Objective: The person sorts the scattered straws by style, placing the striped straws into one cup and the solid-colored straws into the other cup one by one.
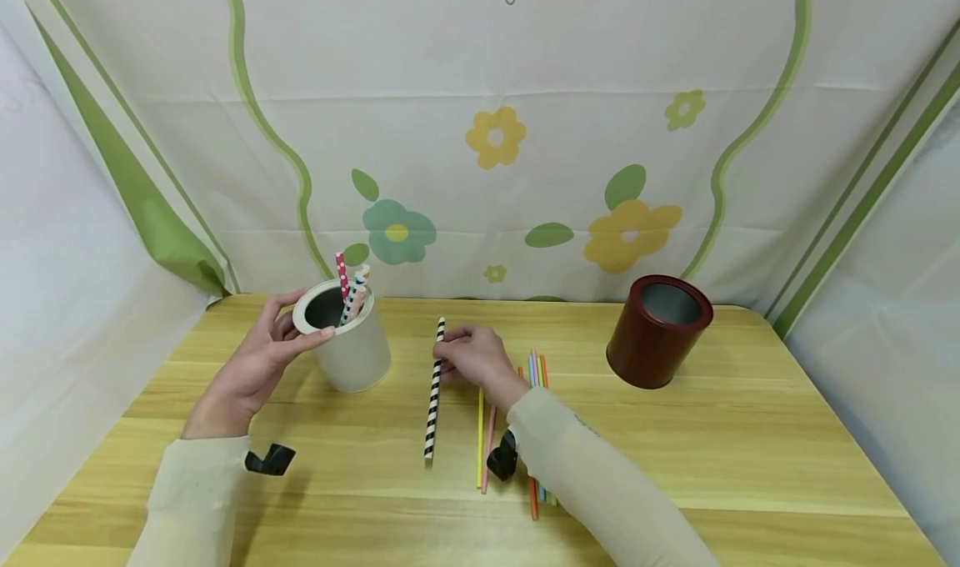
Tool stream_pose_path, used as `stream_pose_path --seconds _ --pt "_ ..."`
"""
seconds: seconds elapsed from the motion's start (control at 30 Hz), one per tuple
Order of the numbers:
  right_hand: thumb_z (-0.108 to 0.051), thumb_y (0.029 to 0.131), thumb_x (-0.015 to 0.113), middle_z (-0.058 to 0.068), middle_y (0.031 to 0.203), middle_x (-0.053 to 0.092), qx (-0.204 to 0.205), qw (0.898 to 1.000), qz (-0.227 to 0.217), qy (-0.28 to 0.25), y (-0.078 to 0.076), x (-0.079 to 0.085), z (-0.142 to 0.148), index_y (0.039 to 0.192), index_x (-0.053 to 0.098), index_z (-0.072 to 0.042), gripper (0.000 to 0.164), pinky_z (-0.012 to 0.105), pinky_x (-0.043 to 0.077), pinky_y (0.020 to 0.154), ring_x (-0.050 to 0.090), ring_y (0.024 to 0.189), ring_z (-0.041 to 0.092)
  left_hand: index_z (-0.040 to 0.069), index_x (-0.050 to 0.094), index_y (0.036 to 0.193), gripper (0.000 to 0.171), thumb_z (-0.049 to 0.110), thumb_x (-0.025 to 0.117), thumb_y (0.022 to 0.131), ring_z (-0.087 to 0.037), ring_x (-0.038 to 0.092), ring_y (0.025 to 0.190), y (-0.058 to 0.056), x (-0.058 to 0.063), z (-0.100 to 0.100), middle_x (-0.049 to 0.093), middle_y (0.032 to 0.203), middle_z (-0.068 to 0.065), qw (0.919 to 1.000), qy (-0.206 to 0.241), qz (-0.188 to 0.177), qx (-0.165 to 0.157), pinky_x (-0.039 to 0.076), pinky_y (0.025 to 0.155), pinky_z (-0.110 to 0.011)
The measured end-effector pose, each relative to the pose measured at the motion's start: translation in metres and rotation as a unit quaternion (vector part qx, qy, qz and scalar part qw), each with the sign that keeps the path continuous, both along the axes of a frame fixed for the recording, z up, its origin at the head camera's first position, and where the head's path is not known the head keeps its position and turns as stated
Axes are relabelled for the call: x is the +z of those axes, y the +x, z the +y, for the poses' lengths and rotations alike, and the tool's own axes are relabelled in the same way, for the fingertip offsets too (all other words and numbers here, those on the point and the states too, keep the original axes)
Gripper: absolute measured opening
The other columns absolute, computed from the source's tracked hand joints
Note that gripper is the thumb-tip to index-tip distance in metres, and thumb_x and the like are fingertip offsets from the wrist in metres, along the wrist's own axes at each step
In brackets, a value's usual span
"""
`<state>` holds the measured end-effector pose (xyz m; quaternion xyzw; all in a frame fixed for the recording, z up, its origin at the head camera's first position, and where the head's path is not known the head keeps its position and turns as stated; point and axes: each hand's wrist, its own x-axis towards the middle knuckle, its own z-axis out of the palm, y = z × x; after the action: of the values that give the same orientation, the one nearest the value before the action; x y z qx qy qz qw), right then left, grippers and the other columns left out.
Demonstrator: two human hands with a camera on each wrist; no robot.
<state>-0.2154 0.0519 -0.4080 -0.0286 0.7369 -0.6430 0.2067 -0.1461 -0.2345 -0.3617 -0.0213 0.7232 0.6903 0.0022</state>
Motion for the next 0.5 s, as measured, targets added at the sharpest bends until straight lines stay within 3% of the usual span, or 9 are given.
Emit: stream_pose_path --seconds 0.37,0.5 --pt "-0.011 0.086 0.068 0.018 0.103 0.068 0.002 0.998 0.01 -0.058 -0.005 0.026 0.012 0.12 0.058 -0.003 0.035 0.038 0.059 0.074 0.068 0.079 0.022 0.023 0.028 0.144 0.077 0.017 0.076 0.085 -0.024 0.033 0.138 -0.001 -0.003 -0.001 0.038 0.149 -0.011 1.0 0.005 0.007 0.0 0.02 0.111 -0.049" --pt "-0.009 0.087 0.066 0.018 0.101 0.068 -0.002 0.996 0.034 -0.088 -0.008 0.037 0.017 0.116 0.058 -0.001 0.031 0.041 0.058 0.077 0.068 0.08 0.022 0.023 0.027 0.144 0.077 0.018 0.076 0.085 -0.024 0.032 0.139 -0.001 -0.003 -0.001 0.038 0.15 -0.01 1.0 0.004 0.003 0.0 0.02 0.111 -0.049"
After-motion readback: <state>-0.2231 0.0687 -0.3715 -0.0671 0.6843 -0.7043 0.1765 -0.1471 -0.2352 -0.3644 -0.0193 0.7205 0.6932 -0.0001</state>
